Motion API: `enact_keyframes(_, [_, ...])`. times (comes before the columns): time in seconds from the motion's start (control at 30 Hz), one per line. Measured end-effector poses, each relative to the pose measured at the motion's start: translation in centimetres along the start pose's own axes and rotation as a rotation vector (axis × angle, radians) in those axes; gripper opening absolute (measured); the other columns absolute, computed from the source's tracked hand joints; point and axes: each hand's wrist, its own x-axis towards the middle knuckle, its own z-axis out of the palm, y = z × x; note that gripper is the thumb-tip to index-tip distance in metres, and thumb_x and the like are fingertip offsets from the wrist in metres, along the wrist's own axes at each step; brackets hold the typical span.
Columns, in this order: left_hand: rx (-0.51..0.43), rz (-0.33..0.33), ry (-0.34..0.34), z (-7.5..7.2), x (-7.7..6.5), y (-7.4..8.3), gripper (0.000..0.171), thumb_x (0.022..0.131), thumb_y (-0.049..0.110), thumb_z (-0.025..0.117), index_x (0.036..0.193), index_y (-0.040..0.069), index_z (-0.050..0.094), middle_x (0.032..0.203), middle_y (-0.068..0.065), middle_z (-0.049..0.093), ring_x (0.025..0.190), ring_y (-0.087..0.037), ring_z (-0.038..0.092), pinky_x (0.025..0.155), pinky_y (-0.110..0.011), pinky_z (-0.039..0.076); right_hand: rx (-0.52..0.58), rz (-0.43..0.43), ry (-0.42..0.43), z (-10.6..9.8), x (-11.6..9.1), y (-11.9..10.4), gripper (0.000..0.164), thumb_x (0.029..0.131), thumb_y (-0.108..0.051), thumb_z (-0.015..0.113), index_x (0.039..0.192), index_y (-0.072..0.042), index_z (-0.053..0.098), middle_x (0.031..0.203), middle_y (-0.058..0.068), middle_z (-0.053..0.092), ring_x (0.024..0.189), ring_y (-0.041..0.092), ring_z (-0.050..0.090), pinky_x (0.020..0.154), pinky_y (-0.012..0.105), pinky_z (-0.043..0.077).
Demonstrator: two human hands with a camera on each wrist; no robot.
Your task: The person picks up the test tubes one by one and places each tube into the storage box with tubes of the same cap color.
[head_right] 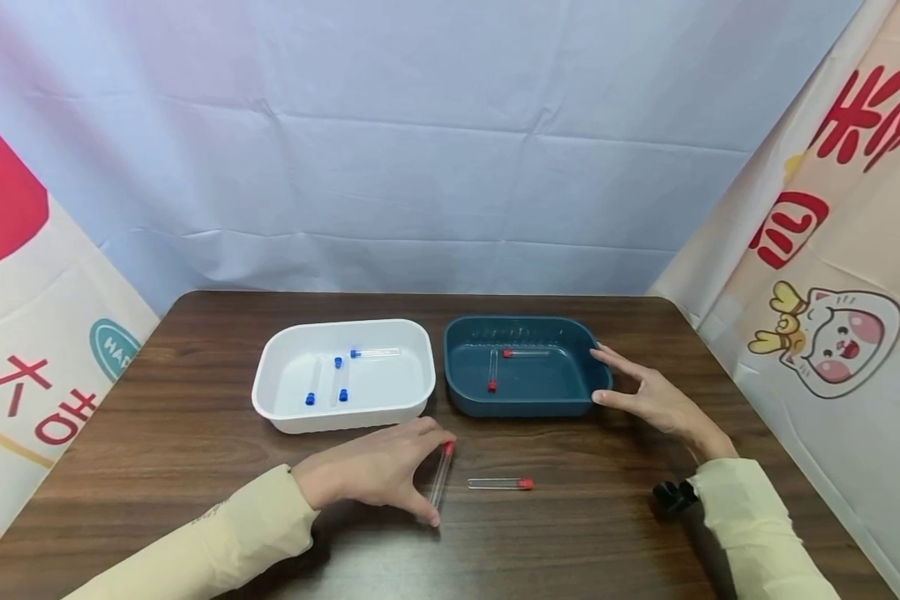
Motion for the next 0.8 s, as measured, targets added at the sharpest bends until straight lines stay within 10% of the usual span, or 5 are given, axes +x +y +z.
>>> enact_keyframes(0.8, [0.005, -0.035, 0.123, -7.3, 5.6, 1.6, 0.099, 0.083, 0.063, 0.079, 0.158, 0.010, 0.042, 0.148, -0.006, 0.051, 0.126, -0.018, 0.053, 0.109, -0.036, 0.045, -0.001, -0.018, 0.008, 0.1, 0.1, 0.4, 0.071, 0.101, -0.022, 0.070, 0.162, -0.013, 0.035, 0.169, 0.018, 0.021, 0.150, 0.052, 0.019, 0.106, 0.080, 0.022])
